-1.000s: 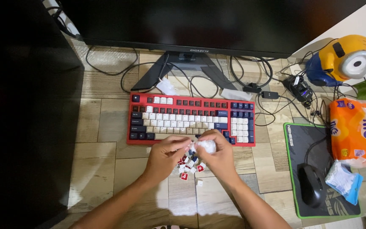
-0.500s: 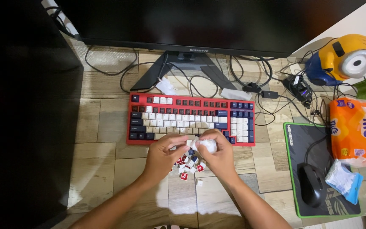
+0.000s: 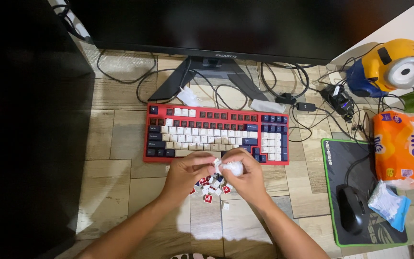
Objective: Cleaning individual mechanical keyboard keycaps with a wipe and organizing them.
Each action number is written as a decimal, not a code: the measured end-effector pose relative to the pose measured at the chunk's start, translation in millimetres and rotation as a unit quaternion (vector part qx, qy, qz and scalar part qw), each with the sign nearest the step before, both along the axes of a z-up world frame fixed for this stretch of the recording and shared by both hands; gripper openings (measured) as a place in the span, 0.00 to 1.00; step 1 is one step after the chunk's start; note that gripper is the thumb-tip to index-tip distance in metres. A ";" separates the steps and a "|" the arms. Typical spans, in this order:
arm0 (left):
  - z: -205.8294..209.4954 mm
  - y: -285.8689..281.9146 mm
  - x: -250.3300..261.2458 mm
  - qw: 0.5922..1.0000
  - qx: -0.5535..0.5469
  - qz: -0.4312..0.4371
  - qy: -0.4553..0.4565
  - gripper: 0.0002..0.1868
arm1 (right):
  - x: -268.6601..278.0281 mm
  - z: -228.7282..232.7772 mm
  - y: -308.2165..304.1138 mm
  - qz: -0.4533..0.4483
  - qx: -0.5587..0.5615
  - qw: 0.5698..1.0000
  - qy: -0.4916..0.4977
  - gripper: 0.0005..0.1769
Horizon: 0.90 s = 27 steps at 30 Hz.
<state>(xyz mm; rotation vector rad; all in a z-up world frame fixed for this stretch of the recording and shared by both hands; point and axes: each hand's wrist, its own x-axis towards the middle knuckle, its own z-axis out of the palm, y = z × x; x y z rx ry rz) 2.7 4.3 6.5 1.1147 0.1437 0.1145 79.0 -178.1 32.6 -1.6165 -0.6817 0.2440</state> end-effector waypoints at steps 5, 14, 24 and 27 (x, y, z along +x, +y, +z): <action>-13.7 0.9 3.2 0.994 -0.070 0.002 0.082 0.13 | 0.3 -10.7 0.2 -0.012 0.002 0.999 -0.032 0.10; -8.3 -2.2 2.7 0.999 0.039 0.019 0.010 0.09 | 0.0 -2.3 5.6 -0.085 -0.010 0.993 0.078 0.10; 8.1 15.7 10.3 1.000 -0.014 -0.007 0.024 0.18 | 9.4 9.9 4.4 -0.009 -0.113 0.974 -0.195 0.17; 13.2 21.5 13.6 0.985 0.166 0.037 -0.003 0.19 | 13.3 33.6 21.3 0.022 -0.181 0.963 -0.199 0.24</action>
